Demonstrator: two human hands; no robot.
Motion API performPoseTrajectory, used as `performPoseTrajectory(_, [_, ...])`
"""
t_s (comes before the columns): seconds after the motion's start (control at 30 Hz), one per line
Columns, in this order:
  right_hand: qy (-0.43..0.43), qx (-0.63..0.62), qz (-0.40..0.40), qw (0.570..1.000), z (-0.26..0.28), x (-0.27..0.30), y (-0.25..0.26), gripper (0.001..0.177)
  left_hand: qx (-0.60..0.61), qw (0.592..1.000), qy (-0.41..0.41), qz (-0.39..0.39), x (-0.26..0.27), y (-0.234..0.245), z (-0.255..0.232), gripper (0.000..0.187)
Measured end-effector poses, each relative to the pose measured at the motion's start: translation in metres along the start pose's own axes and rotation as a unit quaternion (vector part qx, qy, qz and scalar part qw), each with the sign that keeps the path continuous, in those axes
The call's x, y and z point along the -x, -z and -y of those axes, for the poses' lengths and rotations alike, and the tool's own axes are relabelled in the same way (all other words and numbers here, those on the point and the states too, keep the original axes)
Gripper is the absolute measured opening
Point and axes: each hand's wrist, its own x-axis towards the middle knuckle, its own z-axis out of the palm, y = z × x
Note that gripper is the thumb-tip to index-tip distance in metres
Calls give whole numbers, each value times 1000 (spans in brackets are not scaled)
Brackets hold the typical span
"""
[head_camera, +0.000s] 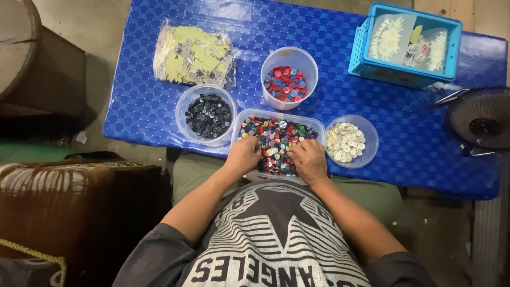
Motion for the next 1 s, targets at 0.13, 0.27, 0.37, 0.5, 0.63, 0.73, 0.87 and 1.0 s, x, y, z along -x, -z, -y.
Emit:
performPoseTrajectory(0.13, [-3,-18,-1,1000,2,-2,0,22,35,996,69,43,-1,19,-14,18])
performPoseTrajectory(0.27, [-3,-15,-2,1000,3,-2,2,22,73,991,99,53,1,28,-19,19])
performPoseTrajectory(0.37, [-5,-16,1,1000,0,-4,-2,16,99,989,102,43,3,26,-15,18])
performPoseTrajectory(0.5, [-19,-10,33,999,-9,-6,-15,13,138,984,109,39,13,41,-27,22])
performPoseTrajectory(0.63, [32,27,77,996,13,-47,-8,14,146,981,122,44,23,38,-26,23])
performPoseTrajectory(0.73, [66,-21,102,992,66,-107,34,10,107,991,77,35,23,24,-18,20])
performPoseTrajectory(0.87, [-44,-287,54,956,103,-146,68,24,143,985,93,27,22,17,-9,23])
performPoseTrajectory(1.0, [-29,-203,47,978,63,-110,46,20,239,957,162,25,24,32,-8,28])
